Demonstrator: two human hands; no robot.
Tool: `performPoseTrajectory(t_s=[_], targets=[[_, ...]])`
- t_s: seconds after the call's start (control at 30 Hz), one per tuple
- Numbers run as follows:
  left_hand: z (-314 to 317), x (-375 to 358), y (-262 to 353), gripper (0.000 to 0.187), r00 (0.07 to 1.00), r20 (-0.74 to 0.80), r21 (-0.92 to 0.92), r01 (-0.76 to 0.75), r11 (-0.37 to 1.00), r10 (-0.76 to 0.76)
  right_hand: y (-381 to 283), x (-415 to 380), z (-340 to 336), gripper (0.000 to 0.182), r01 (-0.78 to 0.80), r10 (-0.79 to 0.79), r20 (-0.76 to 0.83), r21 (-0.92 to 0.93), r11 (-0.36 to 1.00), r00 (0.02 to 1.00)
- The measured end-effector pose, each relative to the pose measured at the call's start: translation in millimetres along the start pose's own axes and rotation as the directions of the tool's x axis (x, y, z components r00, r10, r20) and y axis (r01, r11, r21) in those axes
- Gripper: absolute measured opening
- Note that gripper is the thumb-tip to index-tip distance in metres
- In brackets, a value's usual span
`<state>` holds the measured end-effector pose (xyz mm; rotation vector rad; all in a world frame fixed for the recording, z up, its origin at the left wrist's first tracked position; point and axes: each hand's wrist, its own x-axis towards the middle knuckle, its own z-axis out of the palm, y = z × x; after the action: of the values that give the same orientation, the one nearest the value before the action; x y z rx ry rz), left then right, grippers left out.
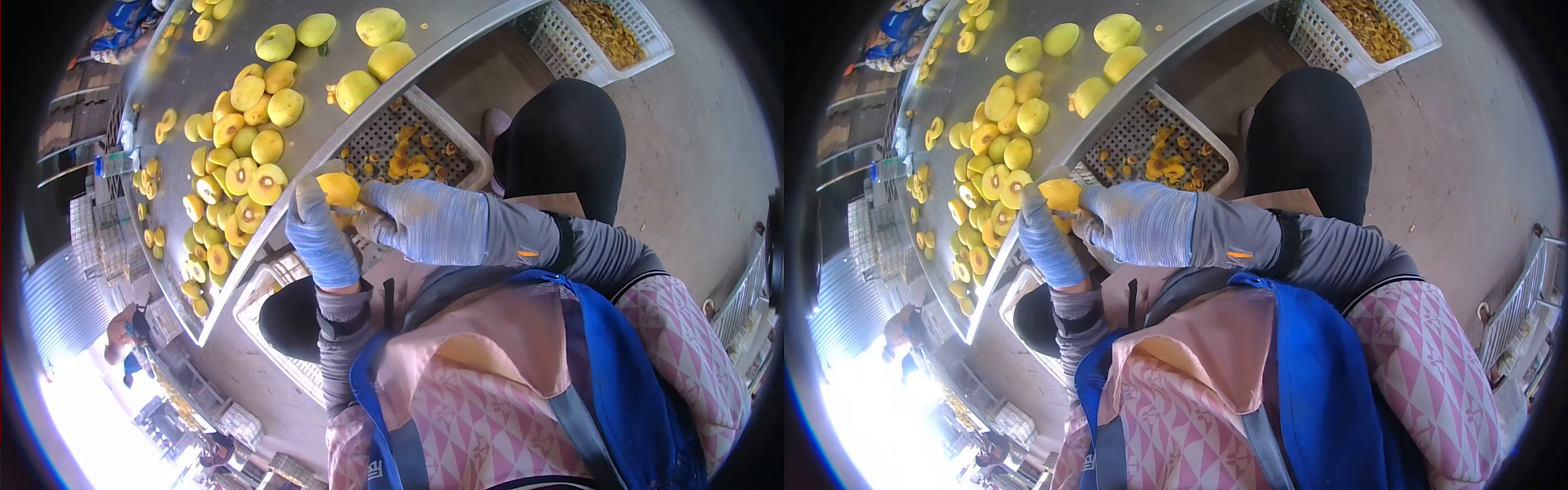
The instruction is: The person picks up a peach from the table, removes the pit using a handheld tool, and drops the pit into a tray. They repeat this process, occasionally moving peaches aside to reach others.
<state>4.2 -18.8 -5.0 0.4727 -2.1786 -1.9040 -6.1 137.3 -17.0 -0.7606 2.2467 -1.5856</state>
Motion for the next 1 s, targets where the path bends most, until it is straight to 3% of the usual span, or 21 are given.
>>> performPoseTrajectory(t_s=[0.07, 0.13, 0.2, 0.23, 0.27, 0.3, 0.37, 0.4, 0.47, 0.5, 0.53, 0.57, 0.6, 0.67, 0.73, 0.83, 0.87, 0.9, 0.93, 0.97, 1.0], targets=[[1.9, -0.9, -1.2, 0.045, 1.0, -0.002, 0.007, -0.013, 1.0, 0.013, 7.0, 2.8, 3.8, 0.035, 0.057, -0.051, -0.032, 0.244, 0.968, 0.998], [4.6, -3.2, -4.9, 0.044, 1.0, -0.007, 0.012, -0.025, 1.0, 0.025, 15.0, 4.6, 9.8, 0.035, 0.113, -0.101, -0.053, 0.36, 0.926, 0.993], [10.0, -3.9, -9.4, 0.044, 1.0, 0.002, -0.182, -0.013, 0.983, 0.013, 14.8, 4.7, 2.9, 0.036, 0.171, -0.149, -0.084, 0.467, 0.868, 0.985], [13.8, -3.0, -8.2, 0.044, 1.0, 0.005, -0.183, -0.015, 0.983, 0.016, 9.4, 1.5, -10.1, 0.037, -0.213, 0.059, 0.229, 0.743, 0.634, 0.972], [17.8, -1.8, -6.0, 0.044, 0.995, 0.062, -0.339, 0.093, 0.936, -0.077, 5.3, -2.1, -20.1, 0.038, -0.576, 0.122, 0.565, 0.777, 0.253, 0.816], [20.5, 0.3, -3.4, 0.044, 0.979, 0.132, -0.48, 0.198, 0.855, -0.152, 2.3, -4.7, -25.5, 0.038, -0.572, 0.12, 0.562, 0.778, 0.26, 0.819], [20.8, 4.3, -6.0, 0.047, 0.987, 0.057, -0.429, 0.161, 0.889, -0.151, -2.2, -7.3, -33.8, 0.031, -0.524, -0.027, 0.531, 0.842, 0.127, 0.847], [19.1, 5.8, -7.4, 0.05, 0.987, -0.021, -0.371, 0.138, 0.918, -0.157, -1.3, -5.8, -36.8, 0.031, -0.518, -0.034, 0.526, 0.844, 0.137, 0.85], [-0.9, 3.9, -3.6, 0.05, 0.996, -0.056, -0.171, 0.057, 0.984, -0.068, 2.3, -3.2, -38.4, 0.034, -0.478, 0.117, 0.476, 0.776, 0.412, 0.872], [-15.1, -1.1, 5.4, 0.051, 0.996, -0.08, -0.081, 0.036, 0.996, -0.042, 1.0, 0.7, -25.3, 0.033, -0.224, 0.155, 0.17, 0.554, 0.801, 0.973], [-31.2, -7.0, 14.8, 0.052, 0.994, -0.105, 0.01, 0.013, 1.0, -0.012, 3.9, -0.9, -19.3, 0.033, -0.212, 0.144, 0.166, 0.549, 0.808, 0.976], [-50.0, -9.3, 19.7, 0.05, 0.984, -0.138, 0.152, -0.089, 0.984, 0.11, 7.1, -2.9, -14.8, 0.032, -0.11, 0.099, 0.06, 0.222, 0.969, 0.993], [-71.6, -11.9, 23.8, 0.049, 0.961, -0.154, 0.295, -0.178, 0.939, 0.231, 7.3, -5.3, -12.8, 0.032, -0.024, 0.021, -0.027, -0.142, 0.99, 0.999], [-123.3, -22.8, 32.0, 0.044, 0.934, -0.184, 0.513, -0.176, 0.841, 0.307, 1.0, -8.3, -15.3, 0.029, 0.016, -0.018, -0.005, -0.2, 0.98, 1.0], [-196.9, -31.2, 8.3, 0.039, 0.91, -0.337, 0.554, -0.014, 0.833, 0.24, 8.1, -9.7, -4.1, 0.028, -0.03, 0.036, 0.008, -0.365, 0.93, 0.999], [-258.6, -51.3, -5.7, 0.035, 0.924, -0.352, 0.639, 0.124, 0.759, 0.146, 20.2, -9.0, 12.3, 0.025, 0.013, 0.002, 0.029, -0.477, 0.879, 1.0], [-257.1, -54.4, 0.3, 0.033, 0.93, -0.365, 0.868, 0.328, 0.374, 0.031, 18.3, -8.1, 11.1, 0.025, 0.017, -0.005, 0.027, -0.478, 0.878, 1.0], [-255.8, -55.0, 3.3, 0.031, 0.903, -0.425, 0.903, 0.417, -0.108, -0.069, 16.1, -7.5, 8.6, 0.021, 0.02, 0.003, 0.05, -0.444, 0.896, 0.999], [-254.3, -49.2, 2.8, 0.031, 0.903, -0.425, 0.903, 0.417, -0.106, -0.068, 14.4, -7.4, 6.6, 0.017, 0.018, 0.013, 0.074, -0.41, 0.912, 0.997], [-250.0, -37.2, 1.2, 0.031, 0.957, -0.273, 0.961, 0.268, 0.064, 0.097, 13.2, -6.9, 5.8, 0.017, 0.018, 0.014, 0.074, -0.411, 0.911, 0.997], [-242.9, -24.2, -0.7, 0.033, 0.949, -0.139, 0.976, 0.083, 0.201, 0.282, 11.7, -6.1, 5.8, 0.017, 0.006, 0.03, 0.08, -0.409, 0.912, 0.996]])
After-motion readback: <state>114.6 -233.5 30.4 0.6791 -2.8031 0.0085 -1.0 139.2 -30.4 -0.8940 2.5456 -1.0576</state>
